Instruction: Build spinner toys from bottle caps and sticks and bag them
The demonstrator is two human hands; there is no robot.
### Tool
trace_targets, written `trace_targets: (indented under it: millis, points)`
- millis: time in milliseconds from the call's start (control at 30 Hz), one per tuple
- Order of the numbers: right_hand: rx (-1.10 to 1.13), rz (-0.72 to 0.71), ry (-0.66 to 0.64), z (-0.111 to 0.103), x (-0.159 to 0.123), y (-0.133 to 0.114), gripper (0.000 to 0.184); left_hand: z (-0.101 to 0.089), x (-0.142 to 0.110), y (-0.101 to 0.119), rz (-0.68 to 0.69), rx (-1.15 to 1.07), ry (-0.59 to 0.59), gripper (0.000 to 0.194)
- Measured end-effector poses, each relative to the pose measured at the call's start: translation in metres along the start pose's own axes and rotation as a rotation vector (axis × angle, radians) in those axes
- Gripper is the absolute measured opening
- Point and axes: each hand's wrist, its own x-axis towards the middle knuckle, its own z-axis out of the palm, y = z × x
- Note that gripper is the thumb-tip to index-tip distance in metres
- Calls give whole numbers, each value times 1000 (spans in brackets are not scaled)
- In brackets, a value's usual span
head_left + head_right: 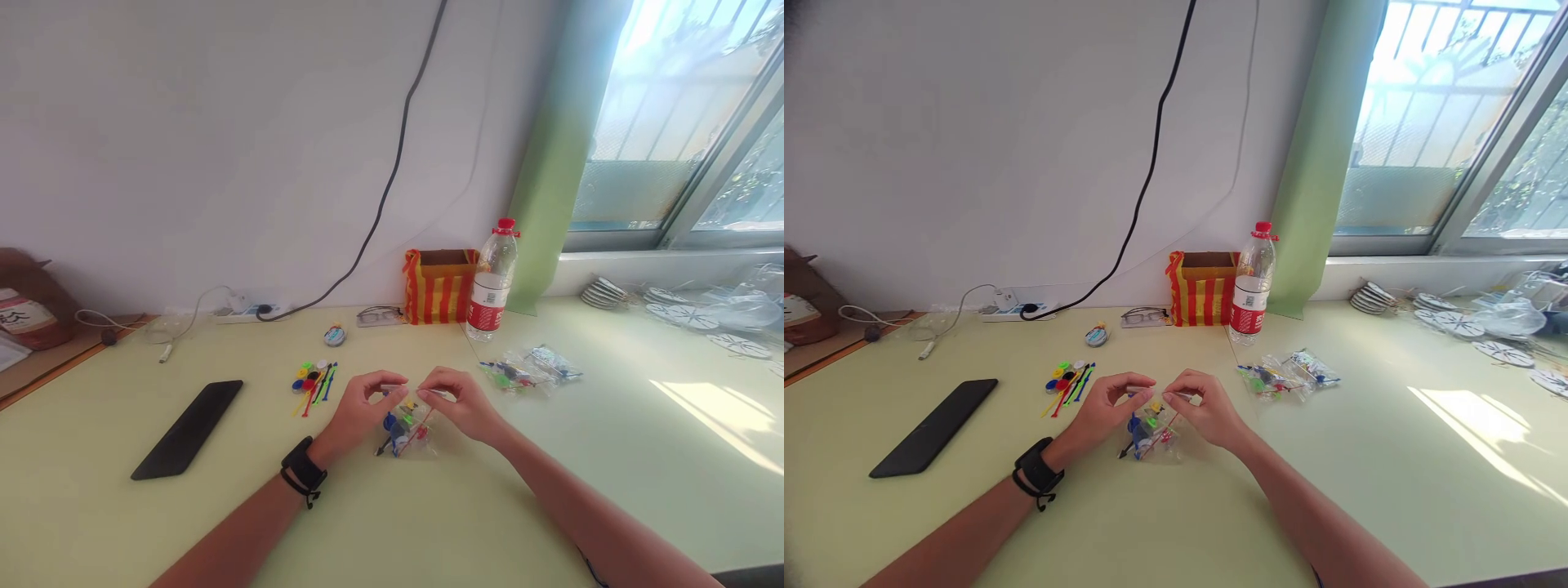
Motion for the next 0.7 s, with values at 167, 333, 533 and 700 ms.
trace_targets:
  millis: [167, 333, 533, 700]
  points:
    - [8, 17, -37, -1, 0, 2, 25, -1, 0, 1, -8, 55, -61, 23]
    - [-77, -3, -13, -9, 5, 4, 28, -11, 7, 0, -13, 127, -41, 26]
    - [-145, -11, 181, -39, 12, 19, 33, -28, 14, -5, -83, 112, 106, 34]
    - [-371, -95, 542, -54, 12, 35, 35, -25, 13, -9, 22, 112, 253, 31]
